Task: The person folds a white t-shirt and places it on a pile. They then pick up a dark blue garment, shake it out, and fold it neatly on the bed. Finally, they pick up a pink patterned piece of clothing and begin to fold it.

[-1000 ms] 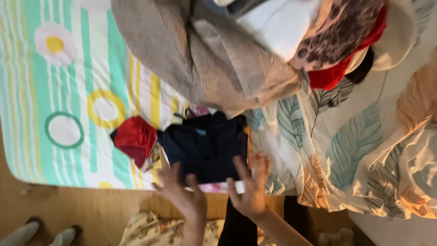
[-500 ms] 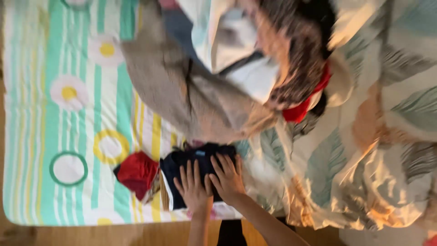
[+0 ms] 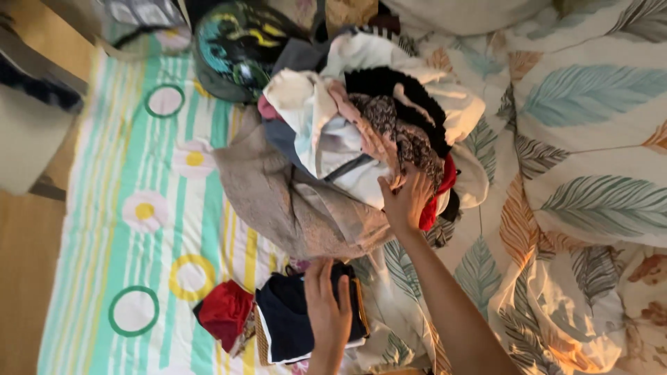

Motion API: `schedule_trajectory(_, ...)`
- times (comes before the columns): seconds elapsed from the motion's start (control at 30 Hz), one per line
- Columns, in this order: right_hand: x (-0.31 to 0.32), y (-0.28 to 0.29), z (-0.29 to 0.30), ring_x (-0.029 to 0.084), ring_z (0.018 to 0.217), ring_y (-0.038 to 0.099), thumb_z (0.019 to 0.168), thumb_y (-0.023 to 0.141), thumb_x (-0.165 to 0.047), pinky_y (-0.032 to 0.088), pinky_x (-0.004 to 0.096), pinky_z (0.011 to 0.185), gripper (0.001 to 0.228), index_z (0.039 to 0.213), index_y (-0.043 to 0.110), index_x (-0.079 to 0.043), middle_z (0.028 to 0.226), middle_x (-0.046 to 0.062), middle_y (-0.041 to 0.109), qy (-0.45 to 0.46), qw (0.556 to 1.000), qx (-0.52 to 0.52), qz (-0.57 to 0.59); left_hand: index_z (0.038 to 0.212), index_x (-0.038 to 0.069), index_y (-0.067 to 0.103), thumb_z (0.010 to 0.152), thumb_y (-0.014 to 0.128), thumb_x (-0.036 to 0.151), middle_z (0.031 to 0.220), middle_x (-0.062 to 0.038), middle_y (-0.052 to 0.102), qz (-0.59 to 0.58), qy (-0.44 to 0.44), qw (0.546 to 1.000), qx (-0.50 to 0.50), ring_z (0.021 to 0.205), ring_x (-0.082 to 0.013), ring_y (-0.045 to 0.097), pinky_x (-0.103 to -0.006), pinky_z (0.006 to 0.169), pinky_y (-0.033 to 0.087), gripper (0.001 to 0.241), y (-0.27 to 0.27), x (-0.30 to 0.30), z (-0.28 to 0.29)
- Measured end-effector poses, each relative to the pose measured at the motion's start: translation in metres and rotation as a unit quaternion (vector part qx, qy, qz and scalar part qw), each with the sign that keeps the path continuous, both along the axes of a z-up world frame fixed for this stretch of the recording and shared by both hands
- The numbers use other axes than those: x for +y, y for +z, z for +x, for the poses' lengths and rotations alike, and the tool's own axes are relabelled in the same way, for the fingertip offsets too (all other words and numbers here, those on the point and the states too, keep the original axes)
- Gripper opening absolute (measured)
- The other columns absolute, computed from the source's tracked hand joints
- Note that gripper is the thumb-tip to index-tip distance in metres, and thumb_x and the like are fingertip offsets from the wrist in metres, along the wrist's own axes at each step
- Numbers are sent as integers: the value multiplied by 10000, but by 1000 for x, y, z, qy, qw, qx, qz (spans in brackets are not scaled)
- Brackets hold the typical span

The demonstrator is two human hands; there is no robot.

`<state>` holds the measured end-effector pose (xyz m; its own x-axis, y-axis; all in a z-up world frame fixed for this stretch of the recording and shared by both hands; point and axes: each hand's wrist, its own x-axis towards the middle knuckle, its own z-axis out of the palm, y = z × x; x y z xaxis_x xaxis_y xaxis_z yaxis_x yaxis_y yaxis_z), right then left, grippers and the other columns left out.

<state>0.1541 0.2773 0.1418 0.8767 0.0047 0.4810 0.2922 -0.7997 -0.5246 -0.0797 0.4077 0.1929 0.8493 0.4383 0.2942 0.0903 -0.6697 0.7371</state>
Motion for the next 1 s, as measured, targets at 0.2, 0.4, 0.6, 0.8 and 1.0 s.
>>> schedule_trajectory(0.2, -28, -43, 15, 252, 910, 510, 1088, 641, -288, 476, 409, 858, 247, 1064, 560, -56, 955, 89, 487, -10, 965, 130, 228, 1363, -3, 560, 966, 649, 183, 1373, -231, 570, -42, -38, 998, -8, 1257, -428, 552, -464, 1057, 441, 448, 38, -9, 0)
schedule_trajectory(0.4, -88, 36, -72, 47, 940, 545, 1011, 580, -175, 455, 237, 842, 141, 1122, 563, -89, 997, -70, 569, 27, 840, 162, 516, 1416, 32, 530, 980, 664, 228, 1412, -232, 546, -50, -108, 993, -15, 1272, -415, 537, -457, 1051, 446, 497, 81, -26, 1)
schedule_trajectory(0.6, -179, 147, -150, 45, 847, 458, 1116, 580, -123, 399, 240, 751, 94, 1173, 582, -48, 974, -40, 515, 77, 843, 138, 515, 1544, 1, 381, 853, 806, 368, 1442, -249, 481, -85, -263, 958, -72, 1317, -457, 475, -521, 1071, 413, 890, 153, -86, 20)
schedule_trajectory(0.8, -266, 244, -175, 97, 786, 543, 1061, 528, -4, 471, 276, 740, 267, 1314, 566, -81, 915, 10, 604, 183, 748, 80, 633, 1502, 23, 400, 804, 820, 231, 1377, -273, 521, -112, -278, 948, -106, 1270, -475, 496, -526, 1029, 443, 840, 151, -189, 36)
schedule_trajectory(1.0, -351, 306, -145, 85, 798, 567, 1034, 510, -41, 486, 261, 698, 245, 1269, 529, -108, 965, 0, 614, 129, 720, 88, 676, 1525, 124, 590, 1005, 522, 71, 922, -246, 729, -365, -167, 889, 218, 804, -409, 662, -497, 751, 521, 527, 167, -242, 53)
